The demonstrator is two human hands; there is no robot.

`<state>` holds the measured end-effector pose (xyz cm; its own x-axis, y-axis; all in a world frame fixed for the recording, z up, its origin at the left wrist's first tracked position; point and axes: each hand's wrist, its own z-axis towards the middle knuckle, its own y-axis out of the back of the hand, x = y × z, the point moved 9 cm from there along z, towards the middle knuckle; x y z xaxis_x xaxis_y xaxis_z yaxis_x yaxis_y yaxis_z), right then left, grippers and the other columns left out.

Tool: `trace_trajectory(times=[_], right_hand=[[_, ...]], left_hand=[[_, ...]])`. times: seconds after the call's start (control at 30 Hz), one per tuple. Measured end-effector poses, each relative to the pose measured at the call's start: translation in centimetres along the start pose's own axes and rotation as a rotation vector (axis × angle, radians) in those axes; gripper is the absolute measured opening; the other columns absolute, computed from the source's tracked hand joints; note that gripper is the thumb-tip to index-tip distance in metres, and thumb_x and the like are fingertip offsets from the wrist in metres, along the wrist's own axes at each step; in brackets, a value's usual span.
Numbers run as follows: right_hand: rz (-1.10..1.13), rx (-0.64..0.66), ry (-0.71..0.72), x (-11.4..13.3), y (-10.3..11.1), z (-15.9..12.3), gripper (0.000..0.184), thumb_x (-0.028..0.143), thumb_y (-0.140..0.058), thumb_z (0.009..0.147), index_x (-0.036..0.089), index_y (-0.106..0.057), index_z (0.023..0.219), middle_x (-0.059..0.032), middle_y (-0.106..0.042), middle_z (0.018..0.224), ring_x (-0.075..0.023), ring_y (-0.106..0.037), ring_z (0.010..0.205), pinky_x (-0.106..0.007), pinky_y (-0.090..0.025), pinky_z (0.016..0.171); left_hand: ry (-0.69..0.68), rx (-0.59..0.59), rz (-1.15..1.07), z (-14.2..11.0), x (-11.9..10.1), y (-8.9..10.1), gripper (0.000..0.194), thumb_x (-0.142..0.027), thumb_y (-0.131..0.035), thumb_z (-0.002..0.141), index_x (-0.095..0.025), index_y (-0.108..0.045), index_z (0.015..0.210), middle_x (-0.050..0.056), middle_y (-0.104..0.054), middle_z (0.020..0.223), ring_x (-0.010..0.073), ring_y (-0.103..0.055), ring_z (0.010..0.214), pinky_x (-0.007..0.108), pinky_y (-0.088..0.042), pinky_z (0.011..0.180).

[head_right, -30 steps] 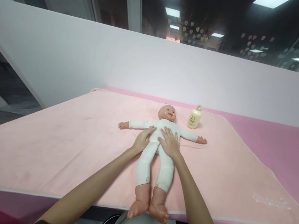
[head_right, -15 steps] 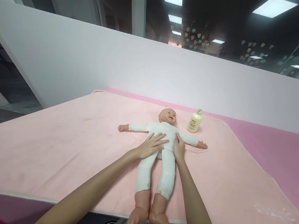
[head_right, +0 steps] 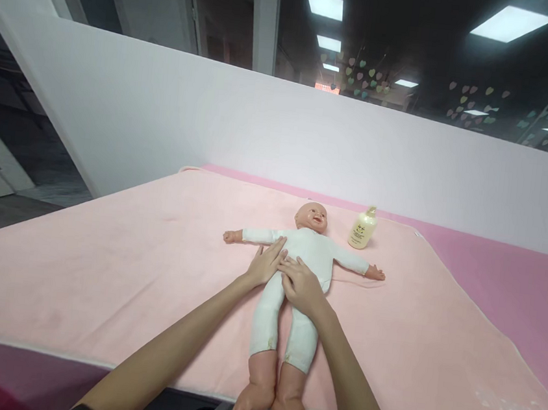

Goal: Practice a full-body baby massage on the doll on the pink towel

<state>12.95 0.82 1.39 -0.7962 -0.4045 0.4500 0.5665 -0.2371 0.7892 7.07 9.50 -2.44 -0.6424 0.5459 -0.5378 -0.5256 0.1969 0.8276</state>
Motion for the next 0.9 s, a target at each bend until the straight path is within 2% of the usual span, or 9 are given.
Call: trace_trajectory(times=[0.07,0.13,0.3,0.4,0.53,0.6,0.67,0.83,0.9], right_hand=[[0.042,0.040,-0.030,-0.2,-0.1,0.1,0.039,0.030,-0.032,0.090,0.021,-0.059,0.117,-0.0041,-0.052,0.127,-0.0166,-0.040,0.126,-0.043,-0.018,0.111],[0.035,0.050,-0.127,-1.6,0.0,0.2,0.041,0.038,-0.034,0.090,0.023,-0.054,0.122,-0.0036,-0.045,0.135,-0.0184,-0.031,0.131,-0.046,-0.012,0.112],[-0.099,0.037,-0.361,-5.0,0.5,0.2,0.047,0.045,-0.033,0.090,0.026,-0.042,0.133,0.0002,-0.028,0.145,-0.0190,-0.017,0.137,-0.049,-0.002,0.111],[-0.140,-0.042,-0.517,-7.3,1.2,-0.5,0.053,0.048,-0.033,0.089,0.026,-0.034,0.137,-0.0001,-0.019,0.148,-0.0219,-0.013,0.137,-0.053,-0.003,0.109],[-0.045,-0.196,-0.731,-11.2,2.2,-2.6,0.068,0.055,-0.027,0.088,0.013,-0.024,0.141,-0.0092,-0.020,0.147,-0.0237,-0.016,0.137,-0.048,-0.010,0.110],[0.014,-0.232,-0.752,-12.3,2.2,-3.2,0.071,0.056,-0.025,0.087,0.008,-0.025,0.140,-0.0117,-0.022,0.146,-0.0228,-0.018,0.136,-0.044,-0.011,0.111],[0.034,-0.259,-0.737,-12.8,2.2,-3.5,0.072,0.057,-0.026,0.087,0.008,-0.027,0.139,-0.0115,-0.024,0.146,-0.0226,-0.019,0.136,-0.042,-0.011,0.112],[0.080,-0.318,-0.697,-12.9,2.2,-3.4,0.074,0.060,-0.029,0.084,0.009,-0.031,0.138,-0.0135,-0.028,0.144,-0.0259,-0.021,0.135,-0.045,-0.012,0.111],[0.090,-0.332,-0.683,-13.0,2.1,-3.4,0.075,0.061,-0.030,0.084,0.009,-0.033,0.137,-0.0146,-0.029,0.143,-0.0267,-0.022,0.134,-0.045,-0.013,0.111]], left_hand=[[-0.004,-0.014,0.003,0.0,-0.1,0.1,0.055,-0.040,-0.012,0.092,-0.017,-0.021,0.141,0.007,-0.022,0.148,0.0179,-0.018,0.138,0.049,-0.010,0.111],[0.002,-0.029,-0.008,0.0,0.0,0.1,0.054,-0.039,-0.012,0.092,-0.017,-0.022,0.141,0.007,-0.023,0.148,0.0177,-0.019,0.137,0.048,-0.011,0.111],[-0.011,-0.043,-0.038,0.1,0.1,0.1,0.053,-0.039,-0.012,0.093,-0.019,-0.024,0.140,0.006,-0.026,0.147,0.0180,-0.020,0.137,0.050,-0.012,0.110],[-0.029,-0.068,-0.047,-0.1,-0.3,0.3,0.052,-0.039,-0.015,0.093,-0.019,-0.028,0.139,0.006,-0.029,0.146,0.0182,-0.021,0.137,0.048,-0.017,0.109],[-0.030,-0.104,-0.047,-0.6,-0.9,0.9,0.052,-0.037,-0.018,0.092,-0.015,-0.032,0.137,0.008,-0.033,0.144,0.0199,-0.025,0.136,0.046,-0.024,0.107],[-0.036,-0.104,-0.047,-0.8,-1.2,1.0,0.052,-0.035,-0.019,0.092,-0.012,-0.033,0.137,0.009,-0.034,0.143,0.0203,-0.026,0.135,0.044,-0.026,0.107],[-0.044,-0.100,-0.047,-0.8,-1.5,1.1,0.052,-0.033,-0.020,0.092,-0.010,-0.034,0.137,0.010,-0.035,0.143,0.0204,-0.027,0.134,0.042,-0.026,0.107],[-0.011,-0.132,-0.059,-0.7,-1.3,1.6,0.047,-0.033,-0.027,0.091,-0.017,-0.042,0.133,0.006,-0.040,0.140,0.0236,-0.026,0.135,0.048,-0.017,0.109],[-0.025,-0.133,-0.118,-0.8,-1.6,1.8,0.047,-0.034,-0.032,0.089,-0.016,-0.045,0.131,0.006,-0.041,0.139,0.0234,-0.026,0.135,0.047,-0.015,0.111]])
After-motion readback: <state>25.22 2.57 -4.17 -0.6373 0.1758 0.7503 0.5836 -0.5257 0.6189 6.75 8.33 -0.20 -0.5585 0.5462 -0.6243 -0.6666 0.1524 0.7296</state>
